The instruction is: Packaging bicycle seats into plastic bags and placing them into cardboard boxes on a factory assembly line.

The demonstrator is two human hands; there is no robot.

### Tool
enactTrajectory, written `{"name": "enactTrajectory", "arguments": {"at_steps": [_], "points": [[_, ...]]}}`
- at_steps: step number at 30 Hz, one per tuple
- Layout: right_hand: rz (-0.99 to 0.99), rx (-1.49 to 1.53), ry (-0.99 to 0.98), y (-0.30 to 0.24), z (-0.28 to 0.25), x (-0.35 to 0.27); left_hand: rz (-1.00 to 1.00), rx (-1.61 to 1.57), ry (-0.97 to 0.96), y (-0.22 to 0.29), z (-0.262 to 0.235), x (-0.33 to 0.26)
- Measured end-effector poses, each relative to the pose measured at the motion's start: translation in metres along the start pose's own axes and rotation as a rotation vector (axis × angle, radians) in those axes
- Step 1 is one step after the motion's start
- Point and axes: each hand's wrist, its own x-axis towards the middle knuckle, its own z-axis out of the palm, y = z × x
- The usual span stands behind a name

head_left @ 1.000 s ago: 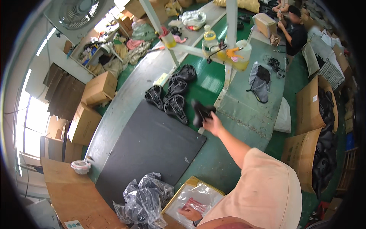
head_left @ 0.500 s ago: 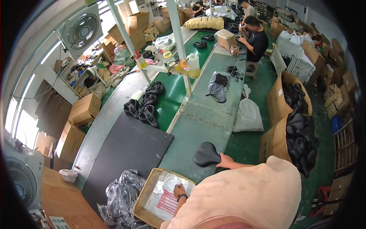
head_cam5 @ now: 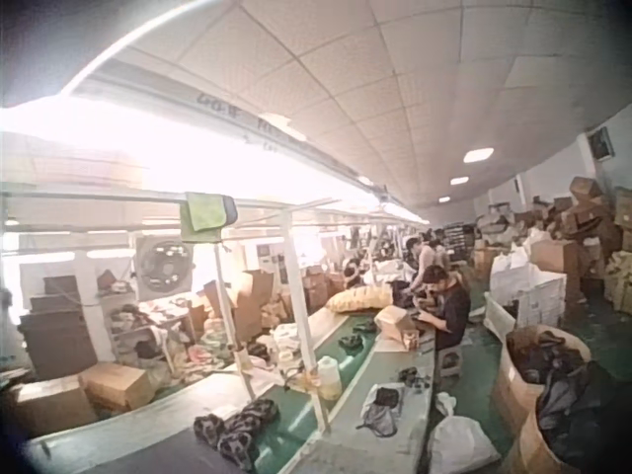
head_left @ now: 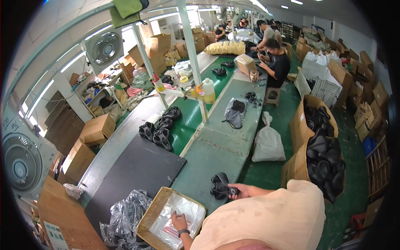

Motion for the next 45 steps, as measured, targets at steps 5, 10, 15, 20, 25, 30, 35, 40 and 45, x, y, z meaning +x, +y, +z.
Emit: {"name": "enactTrajectory", "arguments": {"at_steps": [5, 10, 15, 20, 25, 30, 35, 40, 45], "points": [[-0.678, -0.543, -0.129, 0.090, 0.074, -0.125, -0.345, 0.274, -0.230, 0.069, -0.059, 0.018], [-0.165, -0.245, 0.063, -0.001, 0.027, 0.024, -0.326, 0.774, -0.427, 0.046, -0.094, 0.020], [-0.060, -0.329, 0.258, -0.015, -0.007, 0.063, -0.103, 0.752, -0.539, 0.056, -0.125, 0.015], [0.052, -0.222, -0.484, 0.029, 0.039, 0.030, -0.392, -0.165, -0.269, 0.094, -0.112, -0.008], [-0.080, -0.447, -0.730, 0.064, 0.144, 0.010, -0.543, -0.539, -0.224, 0.191, -0.063, -0.024], [0.101, -0.655, -0.589, 0.072, 0.187, 0.024, -0.449, -0.489, -0.354, 0.167, -0.038, -0.044], [-0.074, -0.790, -0.567, 0.069, 0.166, 0.026, -0.712, -0.631, -0.361, 0.211, -0.089, -0.046], [-0.066, -0.469, -0.508, 0.066, 0.155, 0.006, -0.690, -1.449, 0.014, 0.134, -0.142, -0.039], [-0.183, -0.421, -0.695, 0.046, 0.187, -0.034, -0.800, -1.420, 0.165, 0.213, -0.172, 0.004]]}}
